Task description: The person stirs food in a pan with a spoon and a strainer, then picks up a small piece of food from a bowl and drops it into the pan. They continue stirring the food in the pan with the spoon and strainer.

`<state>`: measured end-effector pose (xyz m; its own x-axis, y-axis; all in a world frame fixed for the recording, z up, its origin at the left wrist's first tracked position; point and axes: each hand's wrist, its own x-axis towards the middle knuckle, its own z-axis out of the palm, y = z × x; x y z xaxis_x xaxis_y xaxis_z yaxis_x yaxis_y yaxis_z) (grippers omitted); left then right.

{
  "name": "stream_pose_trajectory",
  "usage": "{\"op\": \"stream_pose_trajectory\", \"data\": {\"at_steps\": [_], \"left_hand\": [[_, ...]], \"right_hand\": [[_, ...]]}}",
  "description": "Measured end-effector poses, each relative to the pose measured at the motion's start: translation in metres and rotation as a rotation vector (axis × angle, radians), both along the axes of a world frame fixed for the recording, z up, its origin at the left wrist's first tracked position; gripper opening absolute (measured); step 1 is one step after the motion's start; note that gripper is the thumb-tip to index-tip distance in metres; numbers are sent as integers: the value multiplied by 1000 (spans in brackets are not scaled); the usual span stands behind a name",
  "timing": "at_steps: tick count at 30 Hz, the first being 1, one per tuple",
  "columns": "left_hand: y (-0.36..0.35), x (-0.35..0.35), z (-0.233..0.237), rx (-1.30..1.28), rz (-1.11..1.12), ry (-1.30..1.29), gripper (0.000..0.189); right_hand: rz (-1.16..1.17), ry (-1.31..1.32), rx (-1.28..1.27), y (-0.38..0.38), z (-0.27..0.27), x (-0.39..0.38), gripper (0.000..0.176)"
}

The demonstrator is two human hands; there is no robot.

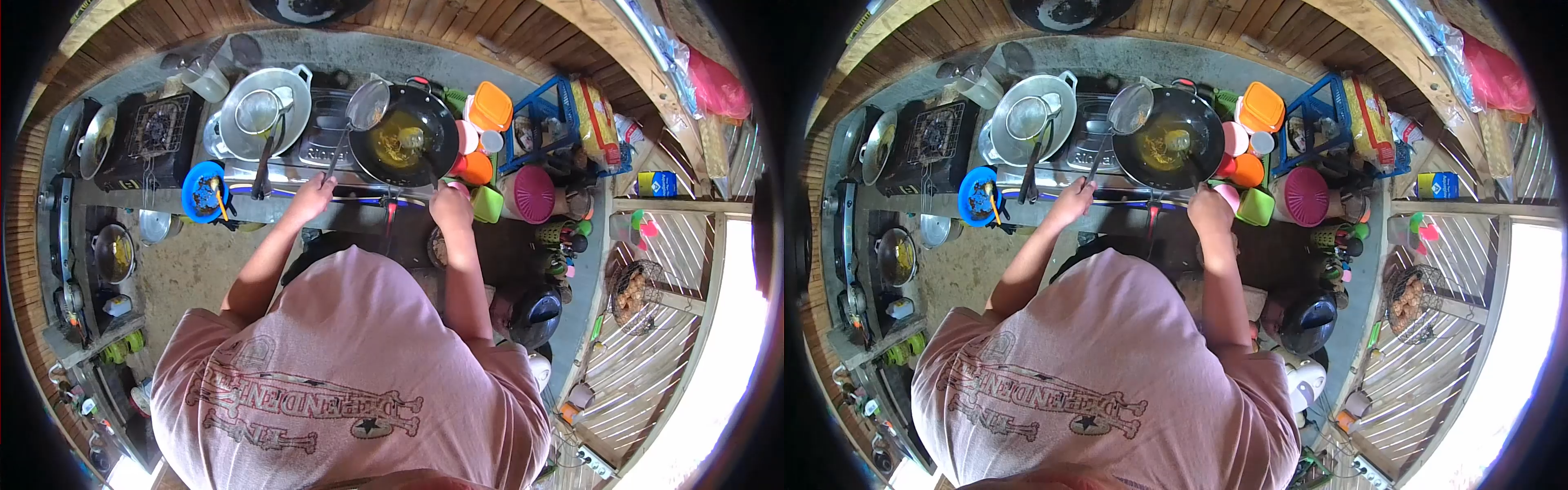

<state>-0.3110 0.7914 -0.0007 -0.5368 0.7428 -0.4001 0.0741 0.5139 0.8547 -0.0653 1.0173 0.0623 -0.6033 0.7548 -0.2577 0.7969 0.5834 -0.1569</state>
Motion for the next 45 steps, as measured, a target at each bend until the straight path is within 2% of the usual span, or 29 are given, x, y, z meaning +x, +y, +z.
{"op": "stream_pose_trajectory", "data": {"at_steps": [3, 10, 12, 14, 17, 19, 26, 28, 29, 32, 34, 38, 42, 45], "left_hand": [[2, 2, -1, -2, 14, 1, 33], [-2, 0, -6, 0, -8, -11, 32], [-4, 1, -6, -10, -13, -17, 32], [-1, 0, -5, -12, -18, -17, 32], [-1, 0, -15, 3, 4, -7, 39], [-1, -1, -22, 21, 7, -47, 39], [11, 10, 1, -40, -66, -11, 35], [16, 17, 16, -78, -68, 42, 35], [15, 12, -20, 5, -129, 245, 34], [22, 16, -7, -65, -116, 146, 40], [26, 12, -6, -85, -145, 155, 40], [25, 4, -1, -77, -159, 292, 41], [21, 2, 4, -104, -188, 425, 43], [21, 4, -1, -123, -201, 463, 43]], "right_hand": [[106, 56, 56, 0, -11, -9, 34], [43, 56, -57, -1, 17, 12, 35], [78, 132, 53, 4, 11, 13, 32], [110, 130, 60, 14, -21, 15, 34], [143, 258, 156, 13, -30, 20, 37], [30, 287, 73, 3, -5, 20, 43], [-51, 307, 139, -9, 17, 17, 42], [-46, 412, 170, -8, 9, 12, 41], [-55, 411, 182, -9, 6, 11, 39], [-20, 385, 249, -12, 0, 11, 36], [-41, 418, 186, -15, 0, 16, 35], [-73, 417, 55, -24, 3, 34, 37], [-75, 341, 68, -27, 17, 46, 37], [-98, 483, 120, -29, 26, 42, 44]]}}
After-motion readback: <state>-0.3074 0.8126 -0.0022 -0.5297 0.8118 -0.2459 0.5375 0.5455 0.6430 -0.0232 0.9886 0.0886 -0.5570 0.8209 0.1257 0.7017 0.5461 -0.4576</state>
